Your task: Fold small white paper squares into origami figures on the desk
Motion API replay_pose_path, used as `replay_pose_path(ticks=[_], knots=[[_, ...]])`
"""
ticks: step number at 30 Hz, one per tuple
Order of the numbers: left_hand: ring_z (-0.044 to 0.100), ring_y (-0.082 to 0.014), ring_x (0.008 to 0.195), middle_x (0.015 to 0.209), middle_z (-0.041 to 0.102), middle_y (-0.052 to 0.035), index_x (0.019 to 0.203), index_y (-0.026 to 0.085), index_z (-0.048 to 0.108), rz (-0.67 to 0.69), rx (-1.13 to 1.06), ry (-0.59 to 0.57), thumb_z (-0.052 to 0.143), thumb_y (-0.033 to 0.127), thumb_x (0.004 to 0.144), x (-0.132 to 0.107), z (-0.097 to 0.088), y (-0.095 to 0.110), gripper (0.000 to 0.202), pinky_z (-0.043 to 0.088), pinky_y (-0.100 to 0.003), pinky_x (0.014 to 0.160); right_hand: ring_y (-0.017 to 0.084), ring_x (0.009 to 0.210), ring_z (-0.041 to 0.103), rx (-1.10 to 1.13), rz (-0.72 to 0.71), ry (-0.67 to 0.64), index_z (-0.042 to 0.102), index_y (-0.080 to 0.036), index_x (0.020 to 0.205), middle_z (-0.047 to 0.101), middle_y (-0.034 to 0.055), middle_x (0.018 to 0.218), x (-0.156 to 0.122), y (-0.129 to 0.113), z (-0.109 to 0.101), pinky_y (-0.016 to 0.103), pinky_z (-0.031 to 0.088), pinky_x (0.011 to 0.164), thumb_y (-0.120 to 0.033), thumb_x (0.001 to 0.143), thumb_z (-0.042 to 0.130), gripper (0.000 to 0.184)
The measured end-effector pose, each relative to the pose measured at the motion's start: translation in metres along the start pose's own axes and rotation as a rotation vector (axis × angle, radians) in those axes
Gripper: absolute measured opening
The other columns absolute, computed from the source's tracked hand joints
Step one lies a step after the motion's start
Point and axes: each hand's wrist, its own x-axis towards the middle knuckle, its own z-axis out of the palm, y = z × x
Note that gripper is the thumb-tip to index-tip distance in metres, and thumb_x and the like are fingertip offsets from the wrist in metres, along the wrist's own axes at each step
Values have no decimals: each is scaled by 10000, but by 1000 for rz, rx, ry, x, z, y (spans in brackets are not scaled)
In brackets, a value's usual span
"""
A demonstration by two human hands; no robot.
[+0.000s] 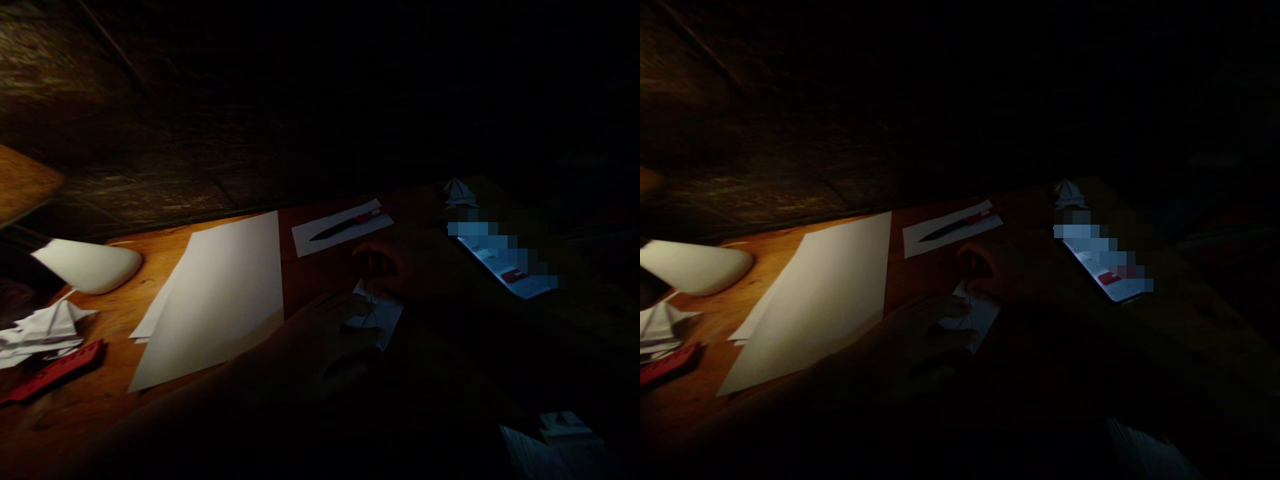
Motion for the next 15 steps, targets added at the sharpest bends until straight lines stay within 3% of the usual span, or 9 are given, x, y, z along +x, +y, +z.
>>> replay_pose_path(ticks=[6,15], knots=[[517,-334,1324,1474,518,-134,1378,260,613,-16,18,-28,615,381,978,0,1,-1,418,515,-524,1050,138,752,512,12,23,26,618,-244,1335,628,15,961,1,1,1,283,402,663,-214,769,782,590],[528,-337,1320,1471,536,-131,1382,255,602,-16,18,-33,621,382,969,0,-1,0,432,503,-538,1036,149,770,514,2,53,37,625,-206,1302,634,23,965,2,0,2,299,407,679,-233,766,773,557]])
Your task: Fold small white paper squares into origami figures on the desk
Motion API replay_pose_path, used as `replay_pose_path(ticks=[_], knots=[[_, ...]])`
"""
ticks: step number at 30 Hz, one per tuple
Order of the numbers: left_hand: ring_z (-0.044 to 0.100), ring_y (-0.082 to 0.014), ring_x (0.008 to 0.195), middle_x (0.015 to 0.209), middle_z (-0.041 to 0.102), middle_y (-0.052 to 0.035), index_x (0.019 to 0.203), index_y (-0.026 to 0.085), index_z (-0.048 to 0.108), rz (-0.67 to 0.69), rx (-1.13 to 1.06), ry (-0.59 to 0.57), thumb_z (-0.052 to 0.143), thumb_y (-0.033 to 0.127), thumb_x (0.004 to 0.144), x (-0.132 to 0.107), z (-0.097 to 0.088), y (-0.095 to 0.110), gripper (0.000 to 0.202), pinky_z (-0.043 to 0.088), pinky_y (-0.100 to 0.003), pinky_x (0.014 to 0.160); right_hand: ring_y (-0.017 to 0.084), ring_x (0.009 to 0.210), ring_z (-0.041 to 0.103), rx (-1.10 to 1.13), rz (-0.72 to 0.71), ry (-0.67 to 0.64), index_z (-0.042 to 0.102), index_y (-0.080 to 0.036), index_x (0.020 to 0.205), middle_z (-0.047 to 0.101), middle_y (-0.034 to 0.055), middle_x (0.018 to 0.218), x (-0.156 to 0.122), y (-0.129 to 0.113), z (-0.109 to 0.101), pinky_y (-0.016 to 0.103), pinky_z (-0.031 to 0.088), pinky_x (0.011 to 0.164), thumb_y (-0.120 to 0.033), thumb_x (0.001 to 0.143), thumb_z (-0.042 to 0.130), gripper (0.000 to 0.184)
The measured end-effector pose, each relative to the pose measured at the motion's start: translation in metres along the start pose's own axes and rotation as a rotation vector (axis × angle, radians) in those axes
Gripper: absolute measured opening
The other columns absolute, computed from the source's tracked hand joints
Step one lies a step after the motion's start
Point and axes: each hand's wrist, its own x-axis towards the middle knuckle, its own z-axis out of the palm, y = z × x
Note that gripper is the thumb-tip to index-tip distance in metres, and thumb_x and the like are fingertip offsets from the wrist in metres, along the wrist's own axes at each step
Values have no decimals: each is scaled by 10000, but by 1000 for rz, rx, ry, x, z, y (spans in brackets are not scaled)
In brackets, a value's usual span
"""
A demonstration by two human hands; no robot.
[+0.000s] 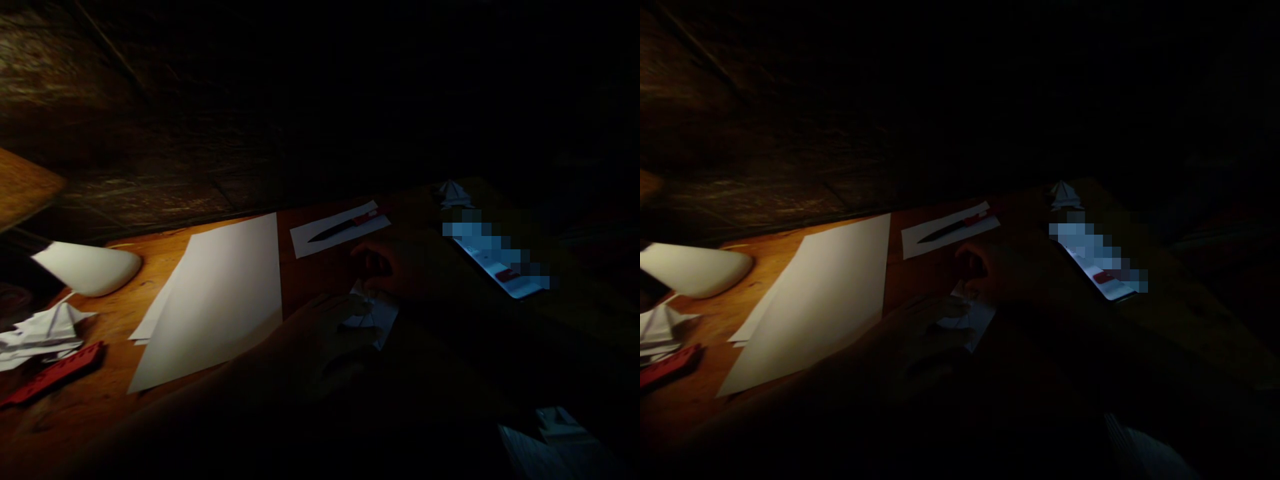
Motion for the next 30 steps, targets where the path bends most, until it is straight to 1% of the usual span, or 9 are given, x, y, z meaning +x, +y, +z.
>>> replay_pose_path(ticks=[3,6,15,19,20,22,25,27,30], knots=[[540,-331,1305,1457,545,-130,1369,252,609,-2,-8,5,630,379,958,0,2,-1,431,506,-533,1029,150,781,536,75,-17,-32,623,-183,1294,645,27,969,3,6,-4,299,436,688,-245,745,809,583],[539,-318,1308,1444,552,-126,1343,245,622,1,-13,24,623,359,964,0,3,-1,396,508,-515,1031,146,799,562,147,-9,-40,613,-153,1287,657,31,963,4,8,-7,291,464,708,-169,754,783,560],[544,-322,1297,1435,553,-117,1327,260,622,-9,-19,-5,633,346,954,3,-3,1,383,504,-525,1036,134,756,549,123,8,-31,612,-186,1290,670,27,967,5,5,-5,274,440,666,-130,736,768,578],[542,-318,1298,1429,553,-122,1336,256,618,-3,-13,9,619,338,964,2,-1,1,380,509,-521,1027,134,773,566,142,-11,-31,616,-156,1253,673,36,953,5,5,-8,277,453,697,-93,778,692,484],[543,-322,1293,1431,551,-123,1339,256,619,-9,-10,6,623,347,962,2,0,0,388,510,-524,1024,134,776,568,156,-10,-36,612,-145,1251,671,40,952,5,5,-9,278,455,700,-103,793,682,466],[538,-331,1296,1445,543,-125,1351,259,617,-20,-8,-3,632,369,957,1,1,0,410,507,-534,1027,140,781,566,181,-6,-66,600,-131,1266,658,46,963,4,6,-10,279,453,681,-196,800,733,489],[522,-330,1316,1467,531,-121,1374,264,608,-17,-17,-3,634,371,957,0,2,0,431,501,-531,1044,149,791,546,128,-31,-100,596,-144,1295,633,45,997,1,6,-9,281,437,658,-364,719,845,665],[518,-325,1324,1469,533,-117,1378,265,608,-12,-26,4,638,365,956,0,2,0,435,493,-527,1064,151,806,537,68,-57,-91,603,-159,1302,622,43,1012,0,6,-9,285,431,676,-367,707,851,677],[511,-326,1338,1477,531,-124,1380,260,608,-6,-33,15,643,370,957,0,1,-1,438,484,-532,1083,152,820,531,55,-72,-93,594,-176,1329,618,43,1028,-1,4,-8,289,433,704,-333,743,820,647]])
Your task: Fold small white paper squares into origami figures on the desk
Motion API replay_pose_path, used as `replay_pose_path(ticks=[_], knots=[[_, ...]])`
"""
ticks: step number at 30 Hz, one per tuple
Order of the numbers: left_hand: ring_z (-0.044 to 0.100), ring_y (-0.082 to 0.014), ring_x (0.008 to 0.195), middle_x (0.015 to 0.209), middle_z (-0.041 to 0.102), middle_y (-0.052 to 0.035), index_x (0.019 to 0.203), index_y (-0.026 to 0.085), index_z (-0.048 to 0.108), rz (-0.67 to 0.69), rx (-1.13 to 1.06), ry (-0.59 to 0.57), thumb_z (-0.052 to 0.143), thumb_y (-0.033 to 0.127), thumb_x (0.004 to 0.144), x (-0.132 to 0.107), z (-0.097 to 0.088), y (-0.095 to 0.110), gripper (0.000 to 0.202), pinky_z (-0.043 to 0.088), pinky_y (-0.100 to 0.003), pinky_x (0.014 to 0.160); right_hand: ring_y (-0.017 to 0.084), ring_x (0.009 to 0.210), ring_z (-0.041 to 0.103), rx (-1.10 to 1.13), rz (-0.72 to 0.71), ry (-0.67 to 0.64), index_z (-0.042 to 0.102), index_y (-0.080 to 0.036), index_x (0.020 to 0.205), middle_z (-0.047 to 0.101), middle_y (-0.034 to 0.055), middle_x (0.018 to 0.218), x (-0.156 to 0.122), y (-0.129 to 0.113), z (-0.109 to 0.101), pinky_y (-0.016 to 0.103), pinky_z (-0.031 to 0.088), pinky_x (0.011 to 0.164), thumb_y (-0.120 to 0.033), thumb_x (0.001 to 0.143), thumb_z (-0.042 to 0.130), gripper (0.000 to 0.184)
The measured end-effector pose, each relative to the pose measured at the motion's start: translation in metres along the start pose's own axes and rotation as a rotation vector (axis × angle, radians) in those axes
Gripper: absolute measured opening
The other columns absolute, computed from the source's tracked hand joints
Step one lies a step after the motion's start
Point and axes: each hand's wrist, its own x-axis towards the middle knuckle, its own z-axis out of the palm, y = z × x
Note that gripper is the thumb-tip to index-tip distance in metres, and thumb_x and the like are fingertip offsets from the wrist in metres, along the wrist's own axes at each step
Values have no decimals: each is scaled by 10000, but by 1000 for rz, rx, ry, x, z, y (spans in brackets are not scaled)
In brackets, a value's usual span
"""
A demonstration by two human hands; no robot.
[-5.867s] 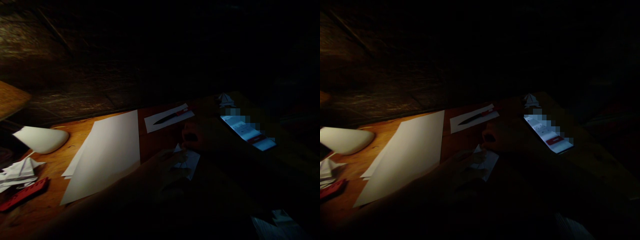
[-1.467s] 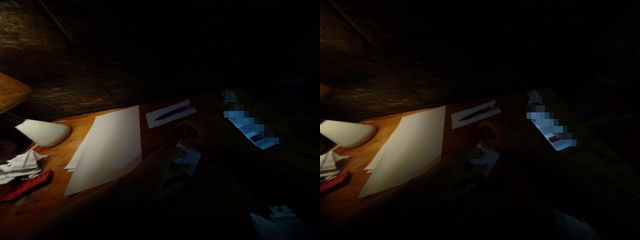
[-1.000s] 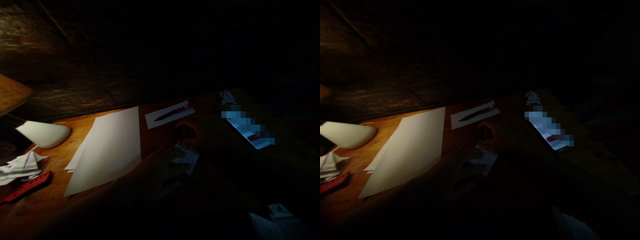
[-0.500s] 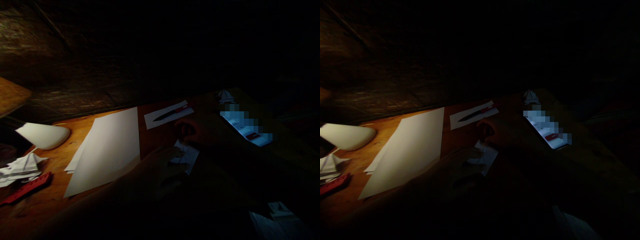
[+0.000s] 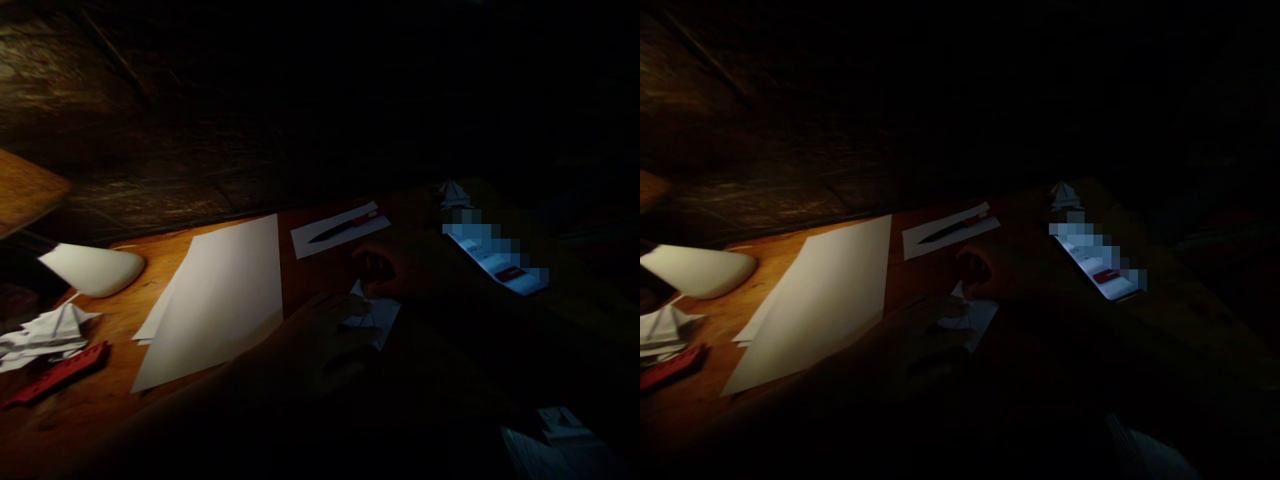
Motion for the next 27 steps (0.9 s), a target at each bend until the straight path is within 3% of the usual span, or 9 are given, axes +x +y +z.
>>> replay_pose_path(ticks=[5,9,13,16,19,27], knots=[[514,-322,1342,1467,537,-136,1341,245,635,23,8,18,635,363,970,0,-1,0,389,502,-513,1059,170,851,555,34,31,-23,594,-168,1327,622,50,1009,0,-5,-1,306,458,738,-233,760,787,603],[525,-325,1317,1467,536,-131,1348,253,632,13,15,11,633,361,971,-1,-1,0,392,510,-512,1040,176,883,575,26,-51,-36,647,-191,1274,624,60,1052,-1,-3,-1,310,470,759,-246,787,767,504],[525,-335,1299,1465,536,-130,1351,264,627,9,39,19,636,371,969,-1,-1,0,396,504,-531,1041,174,862,590,29,-54,58,717,-205,1177,644,56,1040,0,0,5,309,460,746,-296,818,765,374],[533,-346,1282,1431,554,-140,1315,243,644,31,67,25,621,372,976,0,-1,0,364,511,-537,1018,174,885,620,-2,-66,114,772,-207,1074,657,53,1000,1,-2,8,323,458,796,-236,885,685,211],[555,-345,1259,1417,553,-159,1324,227,637,49,72,-5,589,371,993,1,0,-1,364,533,-520,989,178,917,638,-24,-101,116,788,-209,994,665,52,989,2,-4,8,329,457,825,-186,901,654,164],[548,-307,1333,1404,609,-153,1226,184,666,124,53,24,628,364,979,-1,-2,-9,308,492,-508,1100,183,897,644,44,-183,-50,787,-228,1018,663,55,997,0,2,-1,328,487,797,-245,885,720,150]])
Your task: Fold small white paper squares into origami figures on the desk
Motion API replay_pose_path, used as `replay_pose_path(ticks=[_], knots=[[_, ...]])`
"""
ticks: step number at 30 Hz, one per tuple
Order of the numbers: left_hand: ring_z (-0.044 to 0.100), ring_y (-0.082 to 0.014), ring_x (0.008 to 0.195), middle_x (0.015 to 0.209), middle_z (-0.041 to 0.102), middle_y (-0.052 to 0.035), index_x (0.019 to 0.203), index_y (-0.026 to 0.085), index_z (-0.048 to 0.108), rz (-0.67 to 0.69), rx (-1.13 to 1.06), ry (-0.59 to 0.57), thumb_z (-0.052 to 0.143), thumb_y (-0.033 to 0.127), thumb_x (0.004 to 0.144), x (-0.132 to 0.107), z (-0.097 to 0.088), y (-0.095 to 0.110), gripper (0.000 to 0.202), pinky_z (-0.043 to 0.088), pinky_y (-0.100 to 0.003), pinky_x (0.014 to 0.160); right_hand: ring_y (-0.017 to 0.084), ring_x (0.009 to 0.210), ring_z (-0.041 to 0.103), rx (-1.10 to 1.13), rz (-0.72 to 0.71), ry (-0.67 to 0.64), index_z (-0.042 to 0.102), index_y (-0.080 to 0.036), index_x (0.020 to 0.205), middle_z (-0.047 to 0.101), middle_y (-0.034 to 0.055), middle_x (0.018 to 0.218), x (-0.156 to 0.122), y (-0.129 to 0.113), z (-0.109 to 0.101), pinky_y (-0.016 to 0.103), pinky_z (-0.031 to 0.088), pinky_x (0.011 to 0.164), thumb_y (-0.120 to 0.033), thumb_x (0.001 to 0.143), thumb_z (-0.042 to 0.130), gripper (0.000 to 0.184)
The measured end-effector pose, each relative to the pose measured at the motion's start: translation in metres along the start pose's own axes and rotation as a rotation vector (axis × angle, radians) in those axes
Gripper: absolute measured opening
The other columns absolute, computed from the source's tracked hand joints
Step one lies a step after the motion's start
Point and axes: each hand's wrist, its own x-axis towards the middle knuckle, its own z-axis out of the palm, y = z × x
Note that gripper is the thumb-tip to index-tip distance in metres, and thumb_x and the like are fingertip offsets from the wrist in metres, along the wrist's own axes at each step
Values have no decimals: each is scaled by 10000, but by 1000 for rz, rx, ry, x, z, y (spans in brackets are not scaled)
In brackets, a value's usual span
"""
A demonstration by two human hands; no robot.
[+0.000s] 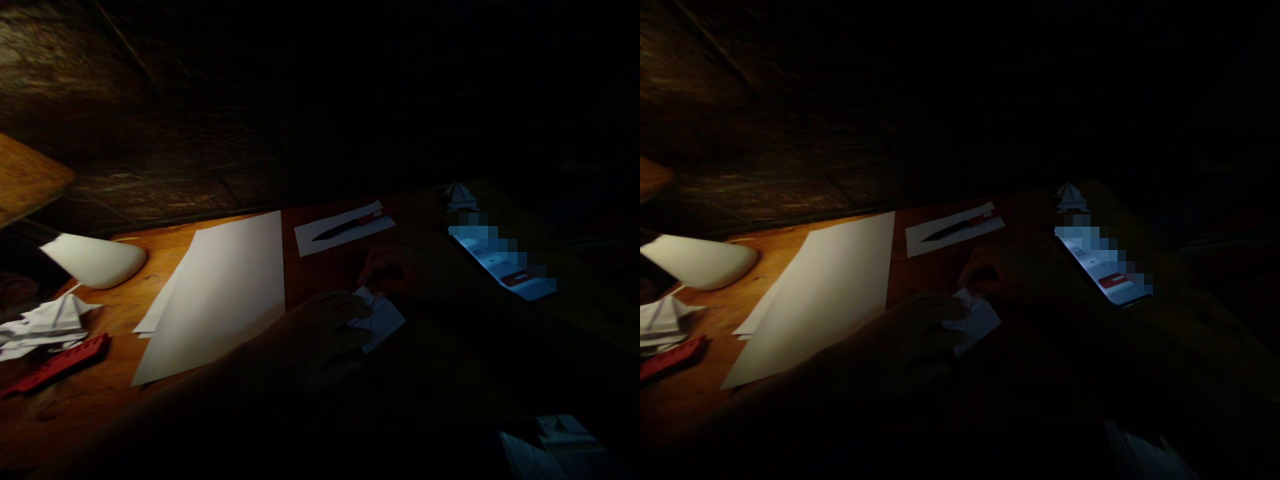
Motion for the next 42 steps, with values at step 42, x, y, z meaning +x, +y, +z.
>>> replay_pose_path(ticks=[42], knots=[[521,-268,1346,1459,574,-95,1402,208,532,-171,4,-24,581,190,949,-2,-8,5,456,478,-469,1108,160,867,634,-128,-57,-16,714,-187,894,671,34,950,-1,-7,1,299,433,770,-271,955,652,121]])
